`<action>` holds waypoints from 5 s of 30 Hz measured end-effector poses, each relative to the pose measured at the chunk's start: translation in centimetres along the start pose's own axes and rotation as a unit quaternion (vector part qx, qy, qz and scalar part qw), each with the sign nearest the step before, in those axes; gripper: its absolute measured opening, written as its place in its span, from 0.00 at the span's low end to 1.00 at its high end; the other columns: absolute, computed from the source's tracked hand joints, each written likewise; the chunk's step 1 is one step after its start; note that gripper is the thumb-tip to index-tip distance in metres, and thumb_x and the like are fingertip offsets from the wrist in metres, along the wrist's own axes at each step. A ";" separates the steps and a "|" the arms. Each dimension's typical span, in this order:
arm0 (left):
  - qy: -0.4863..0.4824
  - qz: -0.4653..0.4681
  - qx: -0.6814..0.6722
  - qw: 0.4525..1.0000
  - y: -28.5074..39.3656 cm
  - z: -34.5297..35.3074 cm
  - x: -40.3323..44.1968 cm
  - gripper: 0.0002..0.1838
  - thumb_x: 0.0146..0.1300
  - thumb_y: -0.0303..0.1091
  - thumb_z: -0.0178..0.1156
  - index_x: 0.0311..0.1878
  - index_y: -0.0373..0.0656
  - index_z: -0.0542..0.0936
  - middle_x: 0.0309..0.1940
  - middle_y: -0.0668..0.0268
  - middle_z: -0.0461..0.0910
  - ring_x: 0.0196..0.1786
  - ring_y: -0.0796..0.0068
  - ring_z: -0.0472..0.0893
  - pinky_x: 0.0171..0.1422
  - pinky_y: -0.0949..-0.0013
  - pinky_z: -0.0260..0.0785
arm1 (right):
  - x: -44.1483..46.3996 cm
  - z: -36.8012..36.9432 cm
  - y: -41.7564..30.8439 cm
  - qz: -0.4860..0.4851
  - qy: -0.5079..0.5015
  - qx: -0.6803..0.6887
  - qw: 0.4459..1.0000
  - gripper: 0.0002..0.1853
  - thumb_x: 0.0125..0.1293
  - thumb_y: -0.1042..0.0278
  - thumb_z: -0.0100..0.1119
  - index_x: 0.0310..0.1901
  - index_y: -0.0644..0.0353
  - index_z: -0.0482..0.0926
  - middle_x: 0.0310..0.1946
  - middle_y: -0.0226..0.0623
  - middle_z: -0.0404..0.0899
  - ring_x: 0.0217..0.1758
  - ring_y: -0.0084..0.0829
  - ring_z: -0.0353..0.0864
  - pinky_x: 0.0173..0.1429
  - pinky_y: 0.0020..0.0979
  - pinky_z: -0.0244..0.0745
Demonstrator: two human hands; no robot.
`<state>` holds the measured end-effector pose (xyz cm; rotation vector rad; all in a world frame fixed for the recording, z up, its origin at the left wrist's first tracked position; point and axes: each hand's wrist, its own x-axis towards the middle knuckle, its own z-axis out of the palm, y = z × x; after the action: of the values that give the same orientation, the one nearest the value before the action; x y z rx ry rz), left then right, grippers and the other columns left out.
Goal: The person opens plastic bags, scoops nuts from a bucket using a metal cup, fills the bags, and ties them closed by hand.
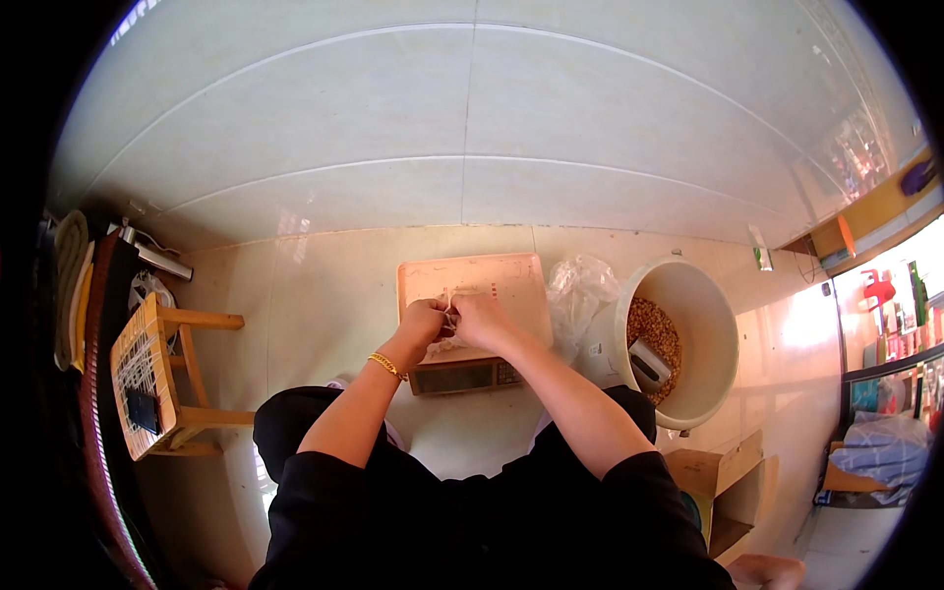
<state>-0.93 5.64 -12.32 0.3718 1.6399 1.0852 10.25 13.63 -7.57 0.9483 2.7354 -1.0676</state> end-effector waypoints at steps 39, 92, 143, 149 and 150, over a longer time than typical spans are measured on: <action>0.103 0.120 0.271 0.950 -0.5 0.0 -0.1 0.10 0.53 0.34 0.58 0.36 0.44 0.84 0.35 0.51 0.82 0.41 0.53 0.81 0.46 0.56 0.71 | -0.3 0.2 -1.1 -0.006 0.020 -0.040 0.999 0.07 0.60 0.71 0.52 0.35 0.65 0.77 0.34 0.52 0.80 0.39 0.51 0.79 0.43 0.45 0.72; 0.178 0.204 0.255 0.928 -4.4 1.6 4.6 0.19 0.62 0.43 0.52 0.48 0.38 0.78 0.44 0.46 0.78 0.47 0.48 0.79 0.53 0.53 0.70 | -1.0 3.7 6.8 0.197 -0.059 0.110 0.972 0.16 0.61 0.67 0.53 0.50 0.59 0.74 0.32 0.39 0.80 0.27 0.30 0.80 0.32 0.31 0.75; 0.044 0.297 0.266 0.916 3.1 2.9 0.9 0.09 0.59 0.33 0.57 0.36 0.37 0.81 0.28 0.58 0.81 0.28 0.65 0.80 0.35 0.65 0.72 | 1.6 7.6 5.4 0.191 0.111 0.635 0.741 0.09 0.71 0.62 0.43 0.40 0.55 0.72 0.28 0.29 0.75 0.25 0.22 0.73 0.28 0.25 0.70; 0.080 0.315 0.483 0.813 0.2 -0.1 1.8 0.14 0.57 0.29 0.56 0.47 0.46 0.79 0.50 0.58 0.78 0.49 0.51 0.77 0.51 0.59 0.71 | 2.0 7.7 5.5 0.210 0.098 0.597 0.768 0.12 0.72 0.63 0.44 0.37 0.60 0.74 0.25 0.30 0.72 0.24 0.23 0.72 0.26 0.24 0.69; 0.058 0.269 0.538 0.797 -0.8 -0.4 2.0 0.16 0.56 0.29 0.56 0.50 0.48 0.78 0.53 0.59 0.76 0.51 0.50 0.76 0.53 0.58 0.70 | 2.0 7.8 5.7 0.220 0.097 0.578 0.780 0.13 0.72 0.62 0.44 0.35 0.61 0.74 0.24 0.30 0.72 0.24 0.22 0.72 0.26 0.24 0.69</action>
<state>-1.75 6.41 -14.18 1.6203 2.2118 0.4153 10.60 13.08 -17.41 1.7060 1.5016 -2.6263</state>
